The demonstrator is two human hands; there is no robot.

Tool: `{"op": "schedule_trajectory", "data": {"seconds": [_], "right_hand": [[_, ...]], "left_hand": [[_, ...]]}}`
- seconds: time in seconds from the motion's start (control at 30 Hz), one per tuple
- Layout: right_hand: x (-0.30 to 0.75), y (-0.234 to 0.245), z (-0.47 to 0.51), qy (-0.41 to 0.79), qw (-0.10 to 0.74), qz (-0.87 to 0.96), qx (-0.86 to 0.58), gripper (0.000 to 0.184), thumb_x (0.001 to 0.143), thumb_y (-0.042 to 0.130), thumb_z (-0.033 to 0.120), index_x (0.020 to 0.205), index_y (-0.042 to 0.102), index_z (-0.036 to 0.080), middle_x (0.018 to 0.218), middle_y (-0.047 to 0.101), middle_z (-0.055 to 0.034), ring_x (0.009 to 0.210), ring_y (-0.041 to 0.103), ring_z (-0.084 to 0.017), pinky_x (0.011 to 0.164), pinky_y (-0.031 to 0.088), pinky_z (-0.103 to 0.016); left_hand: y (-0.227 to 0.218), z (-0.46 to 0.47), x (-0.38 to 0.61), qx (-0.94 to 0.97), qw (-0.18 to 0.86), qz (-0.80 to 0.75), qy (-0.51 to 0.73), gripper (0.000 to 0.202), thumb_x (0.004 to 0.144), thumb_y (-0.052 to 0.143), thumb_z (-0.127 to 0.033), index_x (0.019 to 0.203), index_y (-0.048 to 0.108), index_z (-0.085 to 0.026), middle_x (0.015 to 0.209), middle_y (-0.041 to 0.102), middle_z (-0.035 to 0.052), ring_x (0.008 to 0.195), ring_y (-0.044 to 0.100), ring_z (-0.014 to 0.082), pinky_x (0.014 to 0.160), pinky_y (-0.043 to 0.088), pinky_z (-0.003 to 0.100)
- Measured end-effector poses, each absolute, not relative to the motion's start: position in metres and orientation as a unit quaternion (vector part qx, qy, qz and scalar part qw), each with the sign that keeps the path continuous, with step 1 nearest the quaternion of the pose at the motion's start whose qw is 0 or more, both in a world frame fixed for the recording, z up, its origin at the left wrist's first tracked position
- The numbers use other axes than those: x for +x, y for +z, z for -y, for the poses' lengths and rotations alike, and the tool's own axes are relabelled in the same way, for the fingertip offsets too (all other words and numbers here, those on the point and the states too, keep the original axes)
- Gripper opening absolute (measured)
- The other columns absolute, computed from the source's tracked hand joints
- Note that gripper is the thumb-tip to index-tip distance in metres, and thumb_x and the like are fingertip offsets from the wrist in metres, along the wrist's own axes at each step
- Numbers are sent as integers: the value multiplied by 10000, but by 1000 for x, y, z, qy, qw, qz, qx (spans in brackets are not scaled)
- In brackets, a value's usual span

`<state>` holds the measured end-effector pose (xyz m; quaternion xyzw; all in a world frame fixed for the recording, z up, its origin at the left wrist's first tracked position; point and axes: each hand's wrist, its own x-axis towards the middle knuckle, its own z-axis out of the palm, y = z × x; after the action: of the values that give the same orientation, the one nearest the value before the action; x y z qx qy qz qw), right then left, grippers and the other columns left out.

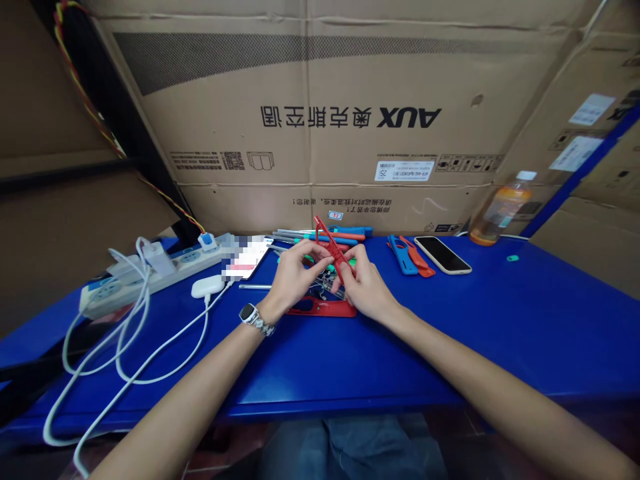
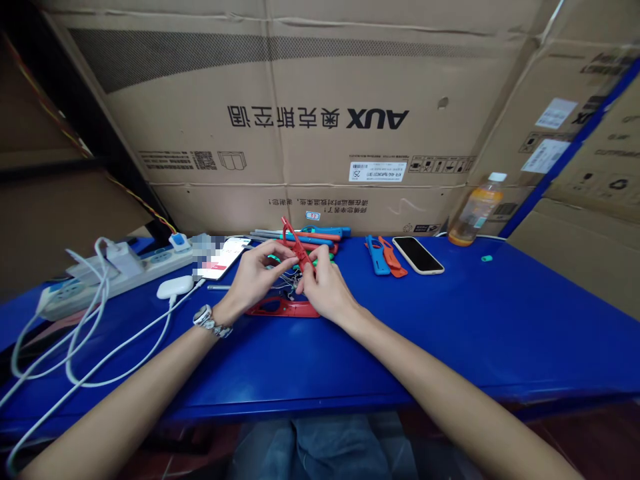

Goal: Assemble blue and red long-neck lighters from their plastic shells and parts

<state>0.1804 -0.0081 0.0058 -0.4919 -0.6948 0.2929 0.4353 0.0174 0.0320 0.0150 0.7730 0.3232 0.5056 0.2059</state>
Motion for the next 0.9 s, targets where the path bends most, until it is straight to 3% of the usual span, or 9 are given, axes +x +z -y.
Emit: {"op": "schedule_trajectory", "data": {"seconds": [0.4,0.7,0.9], "right_hand": [[185,5,7,324,427,706,-463,95,982,369,337,955,329,255,638,672,45,424,498,-106,516,407,-227],[183,8,14,270,390,717,-511,52,966,401,284,959,356,259,658,692,55,527,571,-139,548,370,-236],[175,6,17,238,402,695,-546,72,953,407,232,955,339,255,689,706,30,660,662,-181,646,420,-287]], "left_hand": [[12,-35,12,764,261,-322,494,115,846,679,-273,871,689,-161,834,706,47,733,651,162,688,534,300],[13,-34,3,816,135,-297,478,92,871,654,-225,864,730,-175,808,675,35,680,621,143,617,506,267],[10,-25,14,815,81,-321,476,108,881,618,-201,869,720,-172,764,651,27,640,602,138,601,497,269]]}}
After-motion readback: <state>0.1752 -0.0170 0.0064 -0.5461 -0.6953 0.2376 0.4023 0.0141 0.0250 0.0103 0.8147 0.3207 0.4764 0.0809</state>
